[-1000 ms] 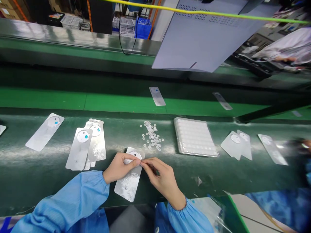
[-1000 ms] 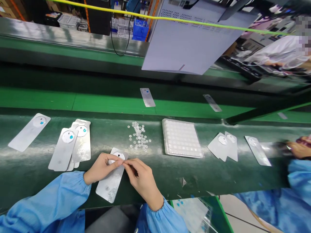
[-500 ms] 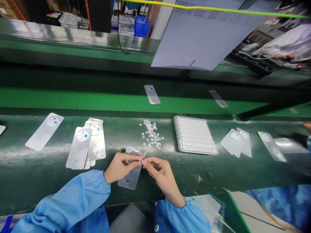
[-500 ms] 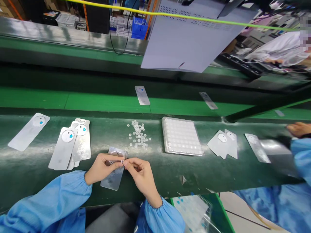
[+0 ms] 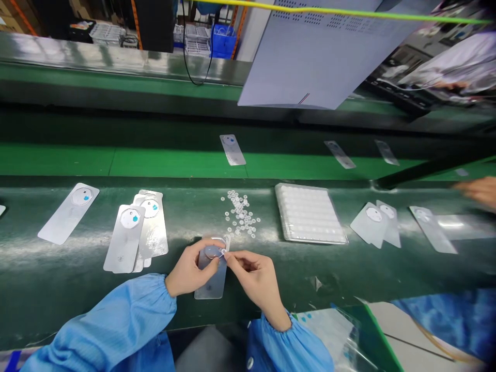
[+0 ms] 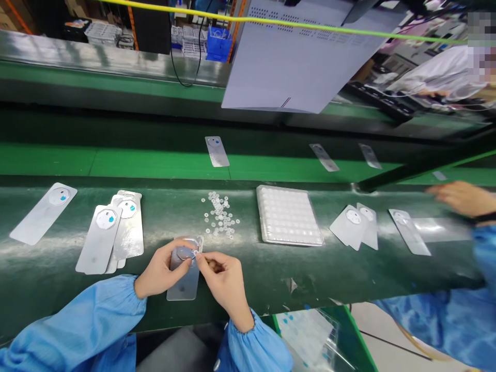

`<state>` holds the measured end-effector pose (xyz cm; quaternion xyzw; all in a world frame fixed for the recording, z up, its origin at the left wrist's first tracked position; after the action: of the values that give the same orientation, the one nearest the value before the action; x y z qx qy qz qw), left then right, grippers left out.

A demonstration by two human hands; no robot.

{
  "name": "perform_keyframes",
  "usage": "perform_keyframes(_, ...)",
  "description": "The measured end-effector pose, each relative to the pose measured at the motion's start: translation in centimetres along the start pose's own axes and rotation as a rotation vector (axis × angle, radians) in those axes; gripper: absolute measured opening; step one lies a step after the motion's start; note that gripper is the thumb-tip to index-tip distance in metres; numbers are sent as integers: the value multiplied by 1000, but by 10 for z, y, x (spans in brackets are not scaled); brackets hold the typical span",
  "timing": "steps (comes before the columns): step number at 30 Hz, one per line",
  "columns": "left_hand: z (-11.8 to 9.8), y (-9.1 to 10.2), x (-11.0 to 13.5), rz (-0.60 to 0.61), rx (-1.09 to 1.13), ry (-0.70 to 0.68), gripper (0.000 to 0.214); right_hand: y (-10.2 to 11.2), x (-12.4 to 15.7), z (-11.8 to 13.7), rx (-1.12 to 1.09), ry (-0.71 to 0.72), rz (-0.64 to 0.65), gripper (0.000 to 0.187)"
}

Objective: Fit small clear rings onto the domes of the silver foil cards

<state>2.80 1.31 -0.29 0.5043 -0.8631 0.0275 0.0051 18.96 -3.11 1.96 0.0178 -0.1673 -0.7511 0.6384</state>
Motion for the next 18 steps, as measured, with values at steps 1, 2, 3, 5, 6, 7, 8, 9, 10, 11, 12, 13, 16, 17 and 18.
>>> perform_keyframes(1, 1, -1, 1, -9, 36, 4, 31, -1, 0, 1, 7, 1, -5, 33)
perform_keyframes(2, 2, -2, 2, -13, 77, 19, 37, -2, -1, 1, 14, 4, -9, 33)
perform_keyframes(3, 3, -3, 2, -9, 118, 41, 46, -2, -1, 2, 21, 7, -11, 34)
perform_keyframes(5, 2, -5, 4, 29, 180, 98, 70, -3, -1, 3, 36, 13, -17, 35)
perform_keyframes(6, 0, -6, 5, 52, 199, 120, 81, -3, -1, 4, 41, 15, -17, 35)
perform_keyframes(7, -2, -6, 5, 70, 210, 135, 90, -3, -1, 4, 46, 17, -18, 35)
perform_keyframes(8, -4, -6, 5, 80, 218, 141, 96, -3, -2, 4, 50, 19, -17, 35)
perform_keyframes(9, -5, -6, 5, 82, 223, 142, 100, -3, -2, 5, 53, 20, -17, 34)
perform_keyframes(10, -7, -6, 5, 81, 229, 144, 102, -3, -2, 5, 55, 21, -18, 34)
perform_keyframes(11, -7, -7, 5, 78, 238, 145, 103, -3, -2, 6, 56, 21, -19, 34)
perform_keyframes(12, -7, -7, 5, 77, 248, 148, 103, -3, -2, 7, 54, 21, -18, 33)
perform_keyframes(13, -6, -7, 5, 76, 258, 149, 103, -3, -3, 8, 52, 21, -15, 33)
perform_keyframes(16, -3, -7, 4, 74, 271, 140, 101, -3, -4, 8, 39, 11, -4, 32)
perform_keyframes(17, -2, -7, 4, 74, 270, 137, 101, -4, -4, 8, 35, 5, -3, 32)
perform_keyframes(18, -2, -7, 4, 74, 269, 134, 101, -4, -4, 8, 32, 1, -4, 32)
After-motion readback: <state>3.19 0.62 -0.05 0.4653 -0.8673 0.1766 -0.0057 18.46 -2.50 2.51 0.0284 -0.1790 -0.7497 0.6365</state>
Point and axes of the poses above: each hand's wrist, its own x-axis away from the middle knuckle, its own y-axis out of the back of the hand, z = x × y, the point moved 3 cm from there along -x, towards the middle knuckle, and after that the axes turned 2 degrees about z, right-handed, at the moved point
